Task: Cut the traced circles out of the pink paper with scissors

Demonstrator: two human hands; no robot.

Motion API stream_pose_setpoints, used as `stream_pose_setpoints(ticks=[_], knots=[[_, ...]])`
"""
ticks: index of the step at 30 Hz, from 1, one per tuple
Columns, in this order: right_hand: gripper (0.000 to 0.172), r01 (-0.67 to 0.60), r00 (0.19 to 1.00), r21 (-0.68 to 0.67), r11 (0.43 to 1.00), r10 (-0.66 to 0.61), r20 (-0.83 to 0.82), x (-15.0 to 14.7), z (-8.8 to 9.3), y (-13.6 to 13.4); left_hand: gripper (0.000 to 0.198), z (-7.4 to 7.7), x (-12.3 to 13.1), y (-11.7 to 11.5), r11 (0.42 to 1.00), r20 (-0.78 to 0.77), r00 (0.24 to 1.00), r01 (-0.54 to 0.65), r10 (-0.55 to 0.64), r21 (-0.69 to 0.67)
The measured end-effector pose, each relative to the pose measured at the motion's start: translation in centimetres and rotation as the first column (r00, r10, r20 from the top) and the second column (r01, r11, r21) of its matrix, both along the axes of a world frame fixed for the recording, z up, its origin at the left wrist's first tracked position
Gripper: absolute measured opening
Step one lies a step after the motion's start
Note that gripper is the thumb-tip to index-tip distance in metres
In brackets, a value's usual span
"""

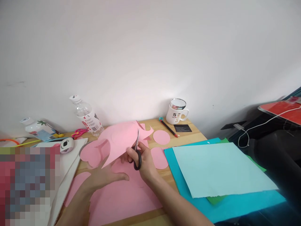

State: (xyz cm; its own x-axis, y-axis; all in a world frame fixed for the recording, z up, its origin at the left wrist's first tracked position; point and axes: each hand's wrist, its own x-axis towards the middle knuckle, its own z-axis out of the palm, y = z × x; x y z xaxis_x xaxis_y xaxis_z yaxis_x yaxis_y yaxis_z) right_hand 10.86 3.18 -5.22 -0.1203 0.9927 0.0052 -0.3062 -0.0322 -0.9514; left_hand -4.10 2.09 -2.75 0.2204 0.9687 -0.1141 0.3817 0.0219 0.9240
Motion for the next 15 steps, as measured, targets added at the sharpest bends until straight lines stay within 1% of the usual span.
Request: stream_pose_setpoints(ticks=[2,3,5,6,7,8,9,11,13,14,15], knots=[[0.028,0.009,1.0,-0.007,1.0,-0.009,-0.023,0.0,0.0,0.0,0.048,-0.2,0.5,-0.1,1.0,0.021,1.0,0.003,-0.003,0.001],[0.027,0.007,1.0,-0.015,1.0,-0.007,-0.024,-0.1,-0.1,-0.1,0.042,-0.4,0.7,-0.1,1.0,0.051,0.999,0.001,-0.001,0.013],[0.024,-0.008,1.0,-0.036,0.999,0.007,-0.007,-0.2,-0.3,-0.2,0.023,-1.1,1.3,-0.1,0.994,0.15,0.987,-0.068,0.055,0.086],[0.024,-0.016,1.0,-0.047,0.999,0.016,-0.001,-0.3,-0.5,-0.3,0.017,-1.5,1.7,-0.1,0.984,0.209,0.974,-0.114,0.083,0.139],[0.025,-0.025,1.0,-0.058,0.998,0.025,-0.001,-0.5,-0.6,-0.4,0.02,-2.0,2.0,-0.1,0.958,0.292,0.944,-0.214,0.152,0.192],[0.026,-0.036,0.999,-0.067,0.997,0.035,-0.009,-0.6,-0.6,-0.5,0.024,-2.5,2.3,-0.1,0.934,0.361,0.908,-0.299,0.215,0.196],[0.027,-0.046,0.999,-0.077,0.996,0.045,-0.021,-0.8,-0.7,-0.6,0.024,-2.9,2.6,-0.1,0.911,0.39,0.878,-0.371,0.28,0.182],[0.031,-0.074,0.996,-0.1,0.992,0.069,-0.052,-1.1,-0.7,-0.8,0.028,-3.5,2.9,-0.1,0.849,0.412,0.821,-0.497,0.395,0.176],[0.035,-0.095,0.994,-0.127,0.987,0.087,-0.067,-1.2,-0.6,-0.9,0.031,-3.5,2.9,0.0,0.782,0.418,0.758,-0.603,0.501,0.156],[0.037,-0.1,0.994,-0.135,0.986,0.092,-0.068,-1.2,-0.6,-0.9,0.032,-3.4,2.9,0.0,0.76,0.411,0.737,-0.634,0.537,0.144],[0.038,-0.103,0.993,-0.14,0.985,0.095,-0.066,-1.2,-0.6,-0.9,0.032,-3.2,2.9,0.0,0.756,0.391,0.736,-0.64,0.553,0.137]])
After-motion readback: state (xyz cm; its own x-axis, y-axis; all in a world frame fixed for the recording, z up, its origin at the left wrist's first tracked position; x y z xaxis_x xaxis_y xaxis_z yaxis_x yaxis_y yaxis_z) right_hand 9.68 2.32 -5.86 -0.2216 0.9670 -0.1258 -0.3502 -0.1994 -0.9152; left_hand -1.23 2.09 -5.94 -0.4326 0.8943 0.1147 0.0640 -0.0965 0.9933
